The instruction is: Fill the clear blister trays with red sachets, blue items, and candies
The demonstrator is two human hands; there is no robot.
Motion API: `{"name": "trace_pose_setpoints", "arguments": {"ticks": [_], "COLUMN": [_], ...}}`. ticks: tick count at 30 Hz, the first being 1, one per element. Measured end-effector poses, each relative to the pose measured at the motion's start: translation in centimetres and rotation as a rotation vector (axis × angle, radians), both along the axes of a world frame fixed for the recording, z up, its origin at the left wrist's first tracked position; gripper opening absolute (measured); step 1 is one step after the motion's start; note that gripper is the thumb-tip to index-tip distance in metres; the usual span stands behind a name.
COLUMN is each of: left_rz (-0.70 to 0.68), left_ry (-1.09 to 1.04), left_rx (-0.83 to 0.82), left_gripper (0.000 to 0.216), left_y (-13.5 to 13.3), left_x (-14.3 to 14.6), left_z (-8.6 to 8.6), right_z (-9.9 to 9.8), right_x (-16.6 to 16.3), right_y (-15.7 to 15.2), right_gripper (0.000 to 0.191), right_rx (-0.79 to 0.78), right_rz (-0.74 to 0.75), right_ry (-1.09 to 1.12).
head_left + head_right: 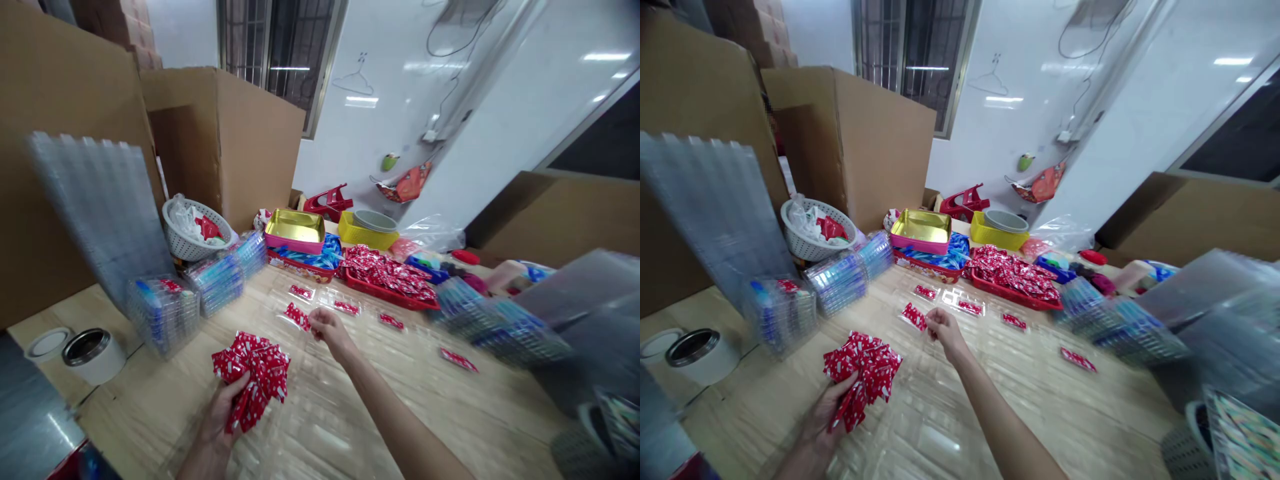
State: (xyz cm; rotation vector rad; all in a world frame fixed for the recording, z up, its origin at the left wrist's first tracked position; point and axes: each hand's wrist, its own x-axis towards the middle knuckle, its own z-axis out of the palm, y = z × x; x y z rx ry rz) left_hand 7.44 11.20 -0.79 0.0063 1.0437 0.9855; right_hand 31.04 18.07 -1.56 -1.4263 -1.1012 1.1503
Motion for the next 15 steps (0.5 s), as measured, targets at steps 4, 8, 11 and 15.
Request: {"name": "trace_pose_setpoints", "arguments": {"ticks": [4, 8, 11, 15], "left_rz": [0.047, 0.043, 0.021, 0.013], "left_ry": [0.016, 0.061, 0.054, -0.002], "left_rx": [0.023, 0.011, -0.004, 0.018], "left_gripper": [0.028, 0.029, 0.028, 0.029], "left_y": [-0.2, -0.6, -0.9, -1.8], "left_x": [-0.6, -1.2, -1.4, -1.6], "left_z": [0.4, 0.9, 0.8, -0.1], "right_z": [-1.0, -1.1, -0.8, -0.6], "right_x": [1.0, -0.4, -2.9, -6.0], "right_y": [3.9, 4.3, 1.4, -4.3], "right_gripper": [0.023, 0.012, 0.012, 0.025], "right_rx": [0.001, 0.039, 0.013, -0.116], "right_rz": [-0.046, -0.052, 0.066, 0.299], "right_ry": [-0.092, -0.128, -0.103, 0.008]}}
